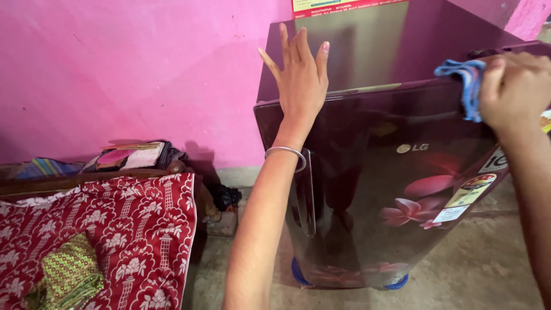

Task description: The person wipes the exterior of a maroon refrigerator using a blue cloth. They clean the top edge, front door, and side panel in a continuous motion.

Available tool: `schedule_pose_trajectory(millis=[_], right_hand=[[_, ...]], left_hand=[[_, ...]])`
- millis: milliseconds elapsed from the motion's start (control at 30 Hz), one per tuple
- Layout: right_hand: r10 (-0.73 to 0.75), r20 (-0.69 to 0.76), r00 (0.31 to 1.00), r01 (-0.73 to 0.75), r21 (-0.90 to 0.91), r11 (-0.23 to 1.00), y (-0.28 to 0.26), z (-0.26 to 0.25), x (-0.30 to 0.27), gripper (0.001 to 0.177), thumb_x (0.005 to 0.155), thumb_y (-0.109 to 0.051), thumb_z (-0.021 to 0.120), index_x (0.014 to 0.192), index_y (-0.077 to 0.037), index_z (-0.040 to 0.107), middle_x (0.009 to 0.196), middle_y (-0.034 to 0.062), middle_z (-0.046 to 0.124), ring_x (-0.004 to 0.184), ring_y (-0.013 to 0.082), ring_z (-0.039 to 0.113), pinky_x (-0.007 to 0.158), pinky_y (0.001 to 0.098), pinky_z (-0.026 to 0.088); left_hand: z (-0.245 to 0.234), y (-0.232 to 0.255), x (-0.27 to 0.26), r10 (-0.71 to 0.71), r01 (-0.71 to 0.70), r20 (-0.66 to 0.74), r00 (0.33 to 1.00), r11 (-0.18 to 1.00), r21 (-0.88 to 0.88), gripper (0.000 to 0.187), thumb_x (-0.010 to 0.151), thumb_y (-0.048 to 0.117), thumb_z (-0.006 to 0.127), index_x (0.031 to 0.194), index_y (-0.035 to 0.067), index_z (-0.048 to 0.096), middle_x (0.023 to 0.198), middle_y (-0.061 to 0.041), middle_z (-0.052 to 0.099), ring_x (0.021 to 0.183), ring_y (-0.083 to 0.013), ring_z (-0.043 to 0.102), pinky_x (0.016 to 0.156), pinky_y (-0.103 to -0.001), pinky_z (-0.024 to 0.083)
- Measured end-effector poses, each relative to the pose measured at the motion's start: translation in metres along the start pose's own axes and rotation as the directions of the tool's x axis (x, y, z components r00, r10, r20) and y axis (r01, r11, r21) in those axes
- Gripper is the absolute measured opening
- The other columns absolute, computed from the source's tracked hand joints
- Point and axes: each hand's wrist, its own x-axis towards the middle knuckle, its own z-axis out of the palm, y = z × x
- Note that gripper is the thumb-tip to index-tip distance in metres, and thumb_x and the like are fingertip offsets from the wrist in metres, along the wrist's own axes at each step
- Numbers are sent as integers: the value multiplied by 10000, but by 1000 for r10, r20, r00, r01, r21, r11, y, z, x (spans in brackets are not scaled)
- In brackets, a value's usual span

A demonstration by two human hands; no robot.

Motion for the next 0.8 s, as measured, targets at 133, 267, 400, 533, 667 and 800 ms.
schedule_pose_trajectory(millis=[133, 267, 400, 533, 667, 800], right_hand=[[196, 26, 980, -196, 275, 941, 66, 30, -23, 312, 1169, -107, 374, 1011, 33, 604, 937, 178, 604, 868, 344, 583, 863, 438, 477], [362, 39, 931, -355, 313, 881, 76, 40, -34, 323, 1174, -121, 367, 1057, 50, 615, 965, 193, 616, 871, 366, 585, 864, 461, 484], [191, -47, 980, -191, 12, 982, 21, 25, -19, 277, 1103, -104, 447, 972, 17, 659, 989, 175, 646, 949, 364, 596, 907, 464, 465], [83, -154, 985, -106, -149, 983, -87, 17, 17, 196, 970, -109, 549, 910, -24, 715, 938, 147, 687, 926, 343, 637, 909, 483, 485], [55, -121, 991, -53, 17, 998, -202, 14, 59, 141, 987, -93, 621, 871, -39, 680, 892, 128, 674, 861, 316, 634, 890, 462, 495], [-34, -149, 988, 50, 102, 994, -270, -4, 85, 118, 986, -120, 635, 879, -87, 672, 866, 69, 651, 846, 276, 646, 826, 445, 501]], left_hand=[[-1, 3, 0, -22, 22, 9, 1000, 1000, -3, 576, 1089, 431, 391, 1438, -25, 443, 1457, -152, 567, 1568, -324, 213, 1248, -701, -1], [-4, 8, 1, -34, 34, 8, 999, 999, 20, 577, 1082, 442, 397, 1433, -12, 451, 1446, -144, 575, 1565, -307, 230, 1271, -675, 15], [-6, 13, 1, -40, 38, 33, 999, 998, 44, 571, 1077, 445, 397, 1422, -6, 461, 1431, -137, 581, 1562, -299, 244, 1278, -661, 27], [-5, 14, 1, -15, 16, -19, 1000, 999, 37, 563, 1074, 453, 390, 1394, -1, 480, 1453, -140, 576, 1554, -303, 257, 1284, -661, 37], [-1, 12, 0, -28, 27, 13, 1000, 999, 32, 565, 1077, 450, 388, 1404, -1, 481, 1432, -133, 586, 1564, -301, 263, 1290, -662, 42], [2, 7, 1, -40, 40, -4, 999, 999, 8, 574, 1069, 447, 398, 1407, -11, 476, 1428, -133, 588, 1558, -310, 262, 1271, -681, 41]])
